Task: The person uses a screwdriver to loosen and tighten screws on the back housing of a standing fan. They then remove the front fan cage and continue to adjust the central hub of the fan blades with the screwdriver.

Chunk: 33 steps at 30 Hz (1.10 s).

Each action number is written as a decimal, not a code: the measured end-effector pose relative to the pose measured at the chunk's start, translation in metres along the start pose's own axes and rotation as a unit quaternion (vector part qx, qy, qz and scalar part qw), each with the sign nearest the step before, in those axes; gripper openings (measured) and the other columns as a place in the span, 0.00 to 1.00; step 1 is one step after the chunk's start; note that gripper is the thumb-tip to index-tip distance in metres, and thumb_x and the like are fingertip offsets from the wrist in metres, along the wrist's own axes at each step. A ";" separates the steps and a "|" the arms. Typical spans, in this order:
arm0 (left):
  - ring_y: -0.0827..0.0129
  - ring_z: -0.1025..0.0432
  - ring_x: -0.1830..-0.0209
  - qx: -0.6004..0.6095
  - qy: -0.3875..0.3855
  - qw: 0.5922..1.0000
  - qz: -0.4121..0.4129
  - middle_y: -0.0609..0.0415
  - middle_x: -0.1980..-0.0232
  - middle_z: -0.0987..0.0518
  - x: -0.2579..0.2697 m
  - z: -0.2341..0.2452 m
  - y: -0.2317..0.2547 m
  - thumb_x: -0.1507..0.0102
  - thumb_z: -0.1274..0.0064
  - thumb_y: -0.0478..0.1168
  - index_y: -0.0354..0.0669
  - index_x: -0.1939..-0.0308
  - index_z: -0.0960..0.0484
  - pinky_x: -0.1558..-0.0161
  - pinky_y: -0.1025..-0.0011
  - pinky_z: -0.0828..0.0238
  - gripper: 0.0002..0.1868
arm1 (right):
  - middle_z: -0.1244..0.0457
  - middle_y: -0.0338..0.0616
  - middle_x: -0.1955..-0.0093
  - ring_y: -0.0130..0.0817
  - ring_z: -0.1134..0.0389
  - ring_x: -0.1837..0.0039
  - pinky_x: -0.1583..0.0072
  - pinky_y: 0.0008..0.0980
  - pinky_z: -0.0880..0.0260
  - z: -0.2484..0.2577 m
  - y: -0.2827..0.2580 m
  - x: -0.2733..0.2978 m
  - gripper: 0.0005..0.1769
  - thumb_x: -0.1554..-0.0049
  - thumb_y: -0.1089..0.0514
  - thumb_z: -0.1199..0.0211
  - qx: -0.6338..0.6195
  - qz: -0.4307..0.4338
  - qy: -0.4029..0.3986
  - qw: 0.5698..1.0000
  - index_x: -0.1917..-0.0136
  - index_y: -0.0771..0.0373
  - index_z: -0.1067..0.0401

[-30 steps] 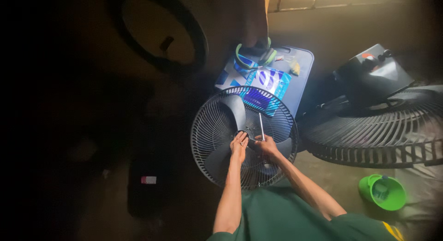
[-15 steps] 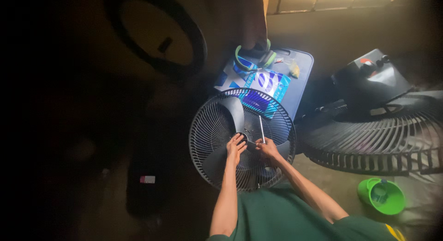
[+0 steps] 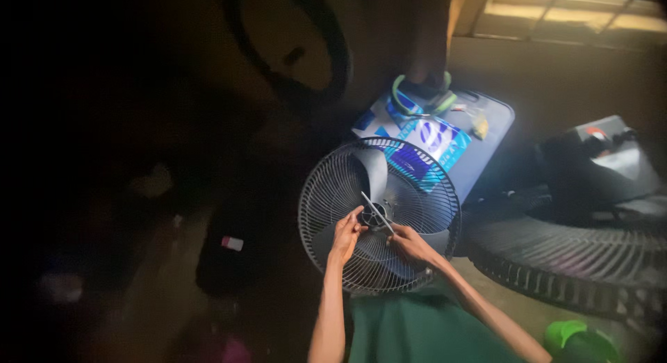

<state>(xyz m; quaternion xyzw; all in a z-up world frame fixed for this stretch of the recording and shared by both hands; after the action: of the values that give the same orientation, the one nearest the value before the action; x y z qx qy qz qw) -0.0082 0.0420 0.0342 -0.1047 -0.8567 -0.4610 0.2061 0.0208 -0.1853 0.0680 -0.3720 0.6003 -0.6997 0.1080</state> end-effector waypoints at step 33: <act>0.59 0.21 0.48 0.273 -0.023 0.961 -0.046 0.51 0.47 0.18 0.135 -0.068 -0.028 0.35 0.44 0.46 0.40 0.45 0.19 0.42 0.59 0.22 0.18 | 0.33 0.49 0.62 0.33 0.32 0.63 0.57 0.38 0.30 -0.054 -0.051 0.212 0.19 0.42 0.62 0.42 0.231 0.113 0.072 0.964 0.38 0.69 0.30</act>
<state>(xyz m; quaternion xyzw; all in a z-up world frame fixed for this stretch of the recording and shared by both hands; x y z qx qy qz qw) -0.1214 -0.0311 0.1072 -0.0157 -0.9583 -0.2161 0.1861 -0.1475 -0.2580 0.1973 -0.2152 0.4664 -0.8277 0.2259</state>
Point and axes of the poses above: each hand's wrist, its own x-axis away from the middle knuckle, its own z-axis out of the back of the hand, y = z × x, the point moved 2 cm from there along -x, towards the middle knuckle
